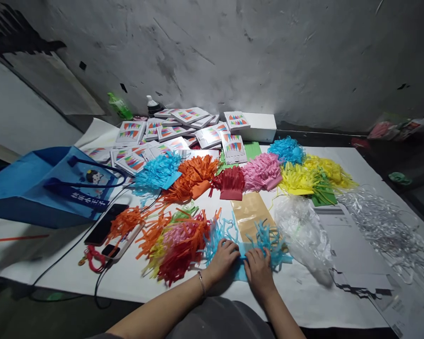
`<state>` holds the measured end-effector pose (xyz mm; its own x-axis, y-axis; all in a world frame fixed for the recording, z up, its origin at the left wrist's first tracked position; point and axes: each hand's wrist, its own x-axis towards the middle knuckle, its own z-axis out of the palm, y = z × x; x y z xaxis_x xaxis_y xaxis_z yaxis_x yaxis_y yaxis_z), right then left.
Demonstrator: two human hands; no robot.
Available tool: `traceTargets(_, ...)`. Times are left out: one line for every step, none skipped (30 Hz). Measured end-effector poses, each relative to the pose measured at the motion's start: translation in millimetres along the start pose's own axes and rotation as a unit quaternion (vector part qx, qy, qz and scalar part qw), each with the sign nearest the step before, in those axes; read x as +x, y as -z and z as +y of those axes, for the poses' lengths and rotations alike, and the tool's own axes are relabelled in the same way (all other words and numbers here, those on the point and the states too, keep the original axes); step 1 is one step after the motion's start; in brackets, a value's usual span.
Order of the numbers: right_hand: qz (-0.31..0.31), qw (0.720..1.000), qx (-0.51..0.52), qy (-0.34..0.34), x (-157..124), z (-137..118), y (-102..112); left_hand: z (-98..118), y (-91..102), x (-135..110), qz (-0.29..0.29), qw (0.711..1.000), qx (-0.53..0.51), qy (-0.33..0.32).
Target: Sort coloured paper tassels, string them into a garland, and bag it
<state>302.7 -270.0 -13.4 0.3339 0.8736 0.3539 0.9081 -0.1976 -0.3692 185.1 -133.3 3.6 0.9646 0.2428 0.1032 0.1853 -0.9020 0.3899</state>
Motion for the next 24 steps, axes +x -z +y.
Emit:
traceTargets(0.0, 1.0, 0.001, 0.007, -1, 0, -2, -2, -3.5, -1, 0.008, 1.0, 0.004, -0.001)
traceTargets(0.001, 1.0, 0.003, 0.016, -4, 2, -4, -4, -7.3, -2, 0.014, 1.0, 0.006, -0.004)
traceTargets(0.002, 1.0, 0.005, 0.024, -7, 4, -6, -7, -10.8, -4, 0.016, 1.0, 0.008, -0.01)
traceTargets(0.004, 0.999, 0.008, 0.031, -11, 7, -8, -10, -13.9, -6, 0.015, 1.0, 0.011, -0.018)
traceTargets(0.009, 0.999, 0.011, 0.035, -15, 11, -9, -13, -16.0, -8, 0.012, 0.999, 0.014, -0.027)
traceTargets(0.015, 0.999, 0.013, 0.037, -19, 14, -9, -15, -17.0, -11, 0.007, 0.999, 0.017, -0.037)
traceTargets(0.021, 0.999, 0.015, 0.037, -23, 18, -8, -17, -16.8, -14, 0.0, 0.999, 0.021, -0.045)
traceTargets(0.027, 0.999, 0.017, 0.035, -25, 21, -6, -18, -15.5, -16, -0.005, 0.998, 0.022, -0.051)
traceTargets(0.032, 0.999, 0.021, 0.027, -27, 22, -4, -18, -13.2, -18, -0.01, 0.998, 0.02, -0.054)
traceTargets(0.034, 0.999, 0.026, 0.015, -26, 22, -1, -17, -10.2, -19, -0.013, 0.999, 0.015, -0.05)
traceTargets(0.033, 0.999, 0.031, -0.001, -25, 21, 2, -15, -7.0, -20, -0.014, 0.999, 0.006, -0.038)
traceTargets(0.029, 0.999, 0.033, -0.022, -22, 18, 5, -11, -3.8, -19, -0.013, 1.0, -0.005, -0.02)
traceTargets(0.024, 0.998, 0.033, -0.047, -18, 14, 9, -8, -0.9, -18, -0.01, 1.0, -0.016, 0.004)
traceTargets(0.019, 0.997, 0.028, -0.073, -14, 11, 11, -4, 1.4, -17, -0.005, 0.999, -0.026, 0.033)
traceTargets(0.017, 0.995, 0.021, -0.096, -9, 7, 14, 0, 3.0, -15, 0.0, 0.997, -0.033, 0.065)
traceTargets(0.02, 0.993, 0.012, -0.118, -6, 4, 15, 3, 4.0, -12, 0.005, 0.994, -0.037, 0.099)
traceTargets(0.025, 0.99, 0.005, -0.137, -3, 1, 16, 6, 4.3, -10, 0.007, 0.991, -0.039, 0.132)
traceTargets(0.03, 0.988, 0.0, -0.15, -1, -1, 17, 7, 4.3, -8, 0.007, 0.986, -0.039, 0.16)
traceTargets(0.032, 0.987, -0.001, -0.159, 0, -1, 16, 8, 3.9, -7, 0.004, 0.983, -0.037, 0.182)
traceTargets(0.034, 0.986, -0.002, -0.164, 0, -2, 15, 9, 3.5, -5, 0.001, 0.98, -0.035, 0.197)
traceTargets(0.033, 0.986, -0.002, -0.162, -1, -1, 14, 9, 3.0, -4, -0.003, 0.978, -0.033, 0.204)
traceTargets(0.031, 0.988, 0.001, -0.149, -3, -1, 12, 8, 2.7, -3, -0.005, 0.978, -0.03, 0.207)
traceTargets(0.026, 0.992, 0.006, -0.127, -5, 0, 9, 8, 2.5, -2, -0.006, 0.978, -0.028, 0.205)
traceTargets(0.019, 0.995, 0.011, -0.1, -8, 2, 7, 7, 2.4, -2, -0.008, 0.98, -0.027, 0.199)
